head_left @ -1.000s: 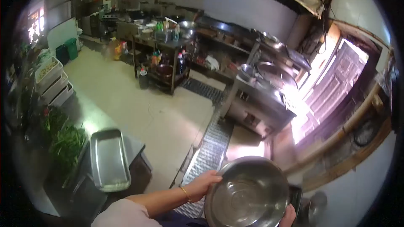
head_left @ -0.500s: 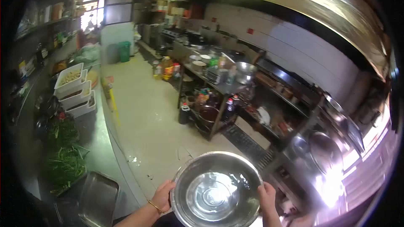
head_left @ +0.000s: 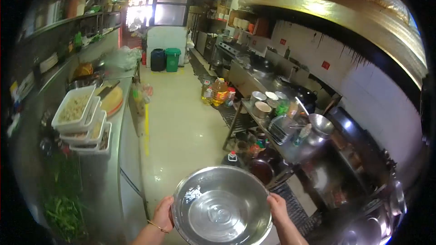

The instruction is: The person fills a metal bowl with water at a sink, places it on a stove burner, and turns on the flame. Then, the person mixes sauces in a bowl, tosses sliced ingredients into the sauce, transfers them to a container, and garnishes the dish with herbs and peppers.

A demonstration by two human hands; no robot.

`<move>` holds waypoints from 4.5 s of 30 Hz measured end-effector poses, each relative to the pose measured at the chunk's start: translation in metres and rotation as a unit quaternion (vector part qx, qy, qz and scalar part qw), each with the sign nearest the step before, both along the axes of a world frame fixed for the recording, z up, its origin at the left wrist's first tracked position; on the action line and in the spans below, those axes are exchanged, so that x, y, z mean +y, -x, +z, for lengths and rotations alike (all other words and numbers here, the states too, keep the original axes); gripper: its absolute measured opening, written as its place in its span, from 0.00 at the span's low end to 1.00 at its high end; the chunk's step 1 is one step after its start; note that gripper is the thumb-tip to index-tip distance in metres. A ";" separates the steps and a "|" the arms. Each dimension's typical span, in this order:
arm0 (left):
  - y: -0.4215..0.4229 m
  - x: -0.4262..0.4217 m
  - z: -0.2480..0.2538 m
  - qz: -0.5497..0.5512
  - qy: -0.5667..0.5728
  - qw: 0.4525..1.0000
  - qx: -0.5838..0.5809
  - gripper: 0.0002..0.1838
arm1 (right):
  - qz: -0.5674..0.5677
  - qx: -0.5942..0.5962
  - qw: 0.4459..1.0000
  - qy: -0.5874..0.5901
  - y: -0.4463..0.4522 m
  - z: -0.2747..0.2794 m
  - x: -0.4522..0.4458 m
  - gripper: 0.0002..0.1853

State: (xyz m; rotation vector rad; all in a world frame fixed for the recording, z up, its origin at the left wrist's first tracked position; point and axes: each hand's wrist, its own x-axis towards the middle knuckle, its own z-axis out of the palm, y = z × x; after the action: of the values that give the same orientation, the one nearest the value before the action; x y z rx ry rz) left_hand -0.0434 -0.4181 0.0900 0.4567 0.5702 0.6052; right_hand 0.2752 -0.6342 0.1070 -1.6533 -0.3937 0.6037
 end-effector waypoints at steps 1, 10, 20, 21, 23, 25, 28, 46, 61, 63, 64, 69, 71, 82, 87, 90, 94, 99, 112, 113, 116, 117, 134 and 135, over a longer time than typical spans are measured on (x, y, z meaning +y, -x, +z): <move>-0.015 0.025 -0.005 0.010 0.005 1.000 -0.001 0.17 | 0.015 0.022 0.999 -0.020 -0.014 0.008 0.031 0.18; -0.152 0.248 0.036 0.103 -0.038 0.993 0.048 0.24 | 0.149 -0.025 0.988 -0.024 -0.164 0.022 0.346 0.22; -0.251 0.541 0.031 0.287 -0.131 0.945 0.084 0.16 | 0.282 0.008 0.959 0.023 -0.298 0.025 0.736 0.28; -0.262 0.569 0.022 0.290 -0.133 0.944 0.083 0.17 | 0.296 0.034 0.955 0.005 -0.310 0.017 0.771 0.27; -0.287 0.641 0.023 0.278 -0.152 0.945 0.076 0.17 | 0.289 0.052 0.956 -0.015 -0.336 0.001 0.841 0.25; -0.317 0.714 0.029 0.266 -0.131 0.952 0.083 0.17 | 0.257 0.030 0.966 -0.001 -0.375 -0.017 0.906 0.23; -0.362 0.835 0.026 0.250 -0.099 0.957 0.109 0.17 | 0.215 0.080 0.973 -0.010 -0.412 0.004 0.997 0.21; -0.729 1.439 0.076 0.226 -0.182 0.951 0.108 0.16 | 0.264 0.118 0.947 -0.140 -0.770 -0.022 1.644 0.17; -1.111 1.975 0.054 0.001 -0.137 0.990 0.036 0.17 | 0.002 0.078 0.989 -0.125 -1.082 0.018 1.974 0.22; -1.178 2.019 0.042 -0.029 -0.132 0.990 0.036 0.16 | 0.018 0.040 0.993 -0.111 -1.143 0.018 1.998 0.24; -1.213 2.037 0.037 -0.045 -0.143 0.988 0.032 0.16 | 0.016 0.015 0.996 -0.084 -1.176 0.013 2.009 0.24; -1.415 2.134 0.012 -0.074 -0.181 0.979 0.060 0.10 | -0.080 0.039 0.992 -0.092 -1.342 -0.021 2.071 0.22; -1.493 2.161 0.022 -0.126 -0.212 0.968 0.057 0.09 | -0.126 0.012 0.991 -0.042 -1.402 -0.030 2.080 0.23; -1.930 2.257 0.020 -0.270 -0.205 0.940 -0.019 0.03 | -0.231 -0.012 0.973 0.007 -1.689 0.058 2.115 0.29; -2.095 2.273 0.001 -0.331 -0.238 0.913 -0.012 0.03 | -0.276 -0.039 0.958 0.065 -1.798 0.037 2.113 0.29; -2.167 2.270 0.003 -0.340 -0.264 0.903 -0.003 0.04 | -0.313 -0.063 0.947 0.041 -1.854 0.032 2.118 0.27; -2.233 2.270 -0.001 -0.389 -0.269 0.881 0.006 0.06 | -0.352 -0.102 0.924 0.107 -1.922 0.008 2.108 0.27; -2.264 2.264 -0.017 -0.416 -0.205 0.885 -0.035 0.06 | -0.379 -0.100 0.907 0.154 -1.972 -0.012 2.101 0.31; -2.213 2.243 -0.010 -0.349 -0.112 0.930 -0.030 0.18 | -0.535 -0.217 0.686 0.443 -1.637 -0.156 2.064 0.11; -2.191 2.237 -0.024 -0.351 -0.195 0.915 -0.047 0.17 | -0.505 -0.185 0.654 0.532 -1.621 -0.183 2.060 0.14; -2.108 2.214 -0.102 -0.391 -0.418 0.820 0.012 0.08 | -0.471 -0.117 0.680 0.549 -1.606 -0.176 2.064 0.18; -2.095 2.206 -0.138 -0.410 -0.477 0.777 0.021 0.09 | -0.461 -0.131 0.688 0.546 -1.603 -0.181 2.056 0.19; -2.076 2.190 -0.174 -0.504 -0.331 0.769 0.212 0.18 | -0.475 -0.005 0.823 0.312 -1.442 -0.167 2.064 0.27; -2.073 2.188 -0.183 -0.501 -0.220 0.812 0.202 0.17 | -0.454 0.015 0.836 0.307 -1.448 -0.143 2.068 0.27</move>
State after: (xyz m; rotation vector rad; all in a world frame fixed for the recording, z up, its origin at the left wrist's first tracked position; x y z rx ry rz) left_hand 2.0300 1.7697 -0.0929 1.2397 0.4958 -0.4199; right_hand 1.7235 1.4338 -0.0363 -2.1701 0.6843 0.0024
